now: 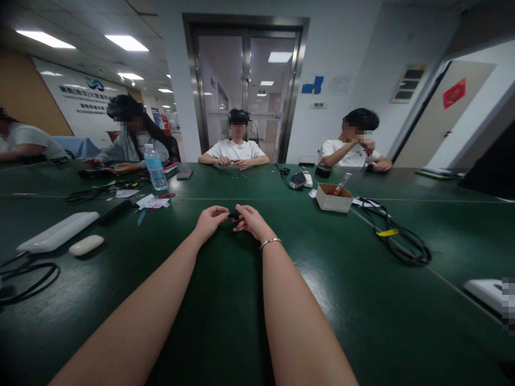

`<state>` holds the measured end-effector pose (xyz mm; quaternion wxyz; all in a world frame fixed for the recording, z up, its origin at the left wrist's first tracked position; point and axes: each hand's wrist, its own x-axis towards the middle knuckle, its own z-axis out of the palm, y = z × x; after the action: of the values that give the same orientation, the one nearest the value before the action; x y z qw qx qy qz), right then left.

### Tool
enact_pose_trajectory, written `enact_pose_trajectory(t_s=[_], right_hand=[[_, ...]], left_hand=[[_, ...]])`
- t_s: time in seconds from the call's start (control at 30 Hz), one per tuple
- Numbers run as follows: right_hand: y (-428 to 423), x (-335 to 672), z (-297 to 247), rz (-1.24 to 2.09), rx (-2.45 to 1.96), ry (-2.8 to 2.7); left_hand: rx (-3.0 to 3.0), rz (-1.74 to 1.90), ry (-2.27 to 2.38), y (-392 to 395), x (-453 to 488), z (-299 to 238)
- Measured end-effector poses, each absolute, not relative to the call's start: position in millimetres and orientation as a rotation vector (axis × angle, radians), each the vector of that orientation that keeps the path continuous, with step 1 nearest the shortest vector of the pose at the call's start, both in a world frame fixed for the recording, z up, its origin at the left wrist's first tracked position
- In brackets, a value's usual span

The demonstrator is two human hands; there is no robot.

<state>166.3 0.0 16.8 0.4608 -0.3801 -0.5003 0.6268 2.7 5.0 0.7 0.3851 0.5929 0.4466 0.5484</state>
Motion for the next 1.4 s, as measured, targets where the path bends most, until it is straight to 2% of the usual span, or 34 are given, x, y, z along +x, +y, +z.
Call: enact_pose_trajectory(t_s=[1.4], right_hand=[[-1.2,165.4,20.1,1.568,-0.974,-1.275]], left_hand=[[1.407,1.391,1.143,1.3,5.2,6.2]])
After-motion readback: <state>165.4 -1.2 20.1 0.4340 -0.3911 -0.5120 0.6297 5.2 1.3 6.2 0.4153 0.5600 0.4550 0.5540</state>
